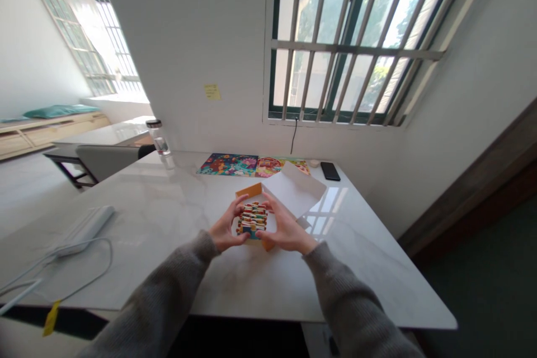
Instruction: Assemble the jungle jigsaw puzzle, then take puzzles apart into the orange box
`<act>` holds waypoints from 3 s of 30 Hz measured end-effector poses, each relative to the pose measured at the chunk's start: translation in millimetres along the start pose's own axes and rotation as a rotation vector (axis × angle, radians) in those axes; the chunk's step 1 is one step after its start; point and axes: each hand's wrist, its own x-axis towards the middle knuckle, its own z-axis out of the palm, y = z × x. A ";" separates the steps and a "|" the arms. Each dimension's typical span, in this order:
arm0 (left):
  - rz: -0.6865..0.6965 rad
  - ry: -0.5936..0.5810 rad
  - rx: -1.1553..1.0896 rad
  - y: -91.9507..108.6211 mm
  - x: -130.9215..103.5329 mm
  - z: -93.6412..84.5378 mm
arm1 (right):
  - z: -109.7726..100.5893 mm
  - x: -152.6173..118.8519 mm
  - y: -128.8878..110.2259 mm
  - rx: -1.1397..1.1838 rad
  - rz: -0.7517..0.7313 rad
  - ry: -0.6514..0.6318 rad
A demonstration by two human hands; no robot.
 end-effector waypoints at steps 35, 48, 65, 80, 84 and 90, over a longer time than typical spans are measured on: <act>-0.119 0.246 0.920 -48.1 -48.8 4.2 | 24.8 37.4 45.2 0.270 0.359 -0.124; -0.059 0.327 1.054 -60.3 -49.3 7.8 | 29.6 52.6 43.5 0.175 0.472 -0.314; -0.003 0.364 0.870 -59.7 -49.5 5.9 | 14.3 17.4 7.3 -0.371 0.626 -0.287; 0.028 0.352 0.857 -64.5 -48.9 5.6 | 49.4 9.9 -12.5 -0.713 0.419 -0.393; 0.025 0.340 0.852 -64.6 -49.2 5.4 | 48.4 15.0 -15.8 -0.761 0.413 -0.405; 0.011 0.335 0.852 -64.5 -49.7 5.3 | 44.0 17.5 -20.1 -0.793 0.395 -0.403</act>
